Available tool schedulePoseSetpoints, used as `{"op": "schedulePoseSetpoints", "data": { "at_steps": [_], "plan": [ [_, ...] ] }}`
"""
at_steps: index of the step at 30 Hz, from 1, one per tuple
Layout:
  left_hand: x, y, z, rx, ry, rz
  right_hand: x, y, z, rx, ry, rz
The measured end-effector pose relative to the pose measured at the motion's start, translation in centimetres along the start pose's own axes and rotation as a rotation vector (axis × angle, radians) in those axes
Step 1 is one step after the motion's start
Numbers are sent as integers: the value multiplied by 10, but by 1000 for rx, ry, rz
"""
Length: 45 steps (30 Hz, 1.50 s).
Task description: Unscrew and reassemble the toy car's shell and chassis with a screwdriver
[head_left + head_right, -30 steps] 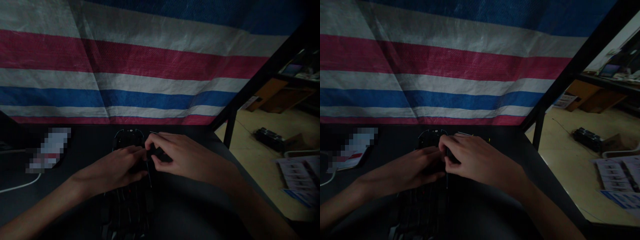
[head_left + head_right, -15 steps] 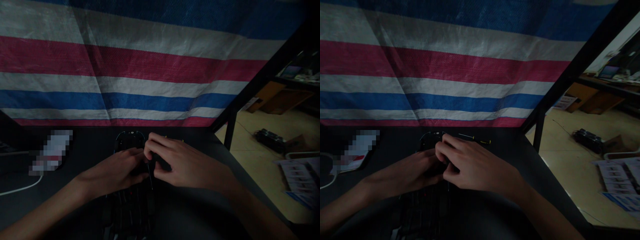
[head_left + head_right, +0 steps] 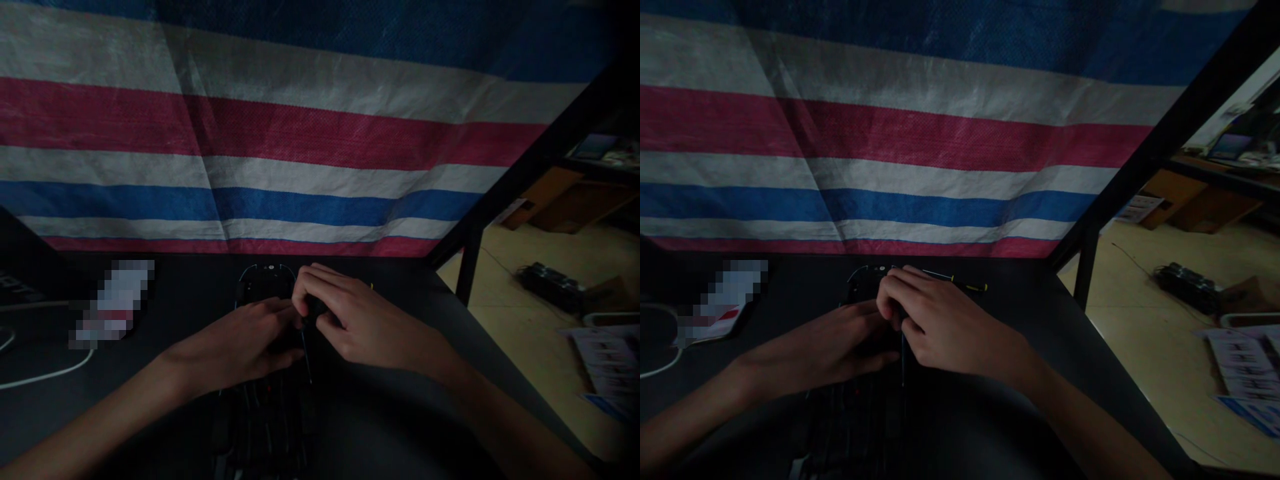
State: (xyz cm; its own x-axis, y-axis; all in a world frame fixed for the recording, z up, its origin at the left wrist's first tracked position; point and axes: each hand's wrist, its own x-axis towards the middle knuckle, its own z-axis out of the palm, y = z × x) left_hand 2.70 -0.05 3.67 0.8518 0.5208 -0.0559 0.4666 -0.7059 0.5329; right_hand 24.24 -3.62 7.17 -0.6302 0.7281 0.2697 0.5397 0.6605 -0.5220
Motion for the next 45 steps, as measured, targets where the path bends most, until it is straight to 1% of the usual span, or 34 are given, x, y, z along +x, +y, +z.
{"op": "schedulePoseSetpoints", "data": {
  "at_steps": [6,11,13,18,21,25,28,30,33,35,38,40,45],
  "plan": [
    [0,1,-2,-16,-28,-16,1,-1,3,114,14,38],
    [0,0,-2,-38,-7,7,3,3,6,258,19,2],
    [0,-1,-2,-48,-9,11,3,6,8,256,21,11],
    [1,-1,-1,-32,-9,8,3,13,15,245,86,21],
    [1,-1,-1,-10,-12,-9,3,12,14,245,70,8],
    [1,-2,-1,-3,-12,-10,1,6,8,170,63,7],
    [1,-2,-1,2,-13,-15,0,0,6,71,29,18],
    [1,-1,-1,-2,-6,-4,0,-2,7,-90,63,39],
    [1,2,-1,9,6,5,0,-1,13,-404,174,139],
    [2,3,-2,24,0,3,-2,1,15,-498,169,175],
    [1,4,-2,28,-8,8,-5,0,11,-432,85,82],
    [0,3,-1,24,-1,20,-7,-2,6,-361,59,21],
    [-1,0,2,18,17,30,-8,-8,-3,-256,29,-16]
  ]
}}
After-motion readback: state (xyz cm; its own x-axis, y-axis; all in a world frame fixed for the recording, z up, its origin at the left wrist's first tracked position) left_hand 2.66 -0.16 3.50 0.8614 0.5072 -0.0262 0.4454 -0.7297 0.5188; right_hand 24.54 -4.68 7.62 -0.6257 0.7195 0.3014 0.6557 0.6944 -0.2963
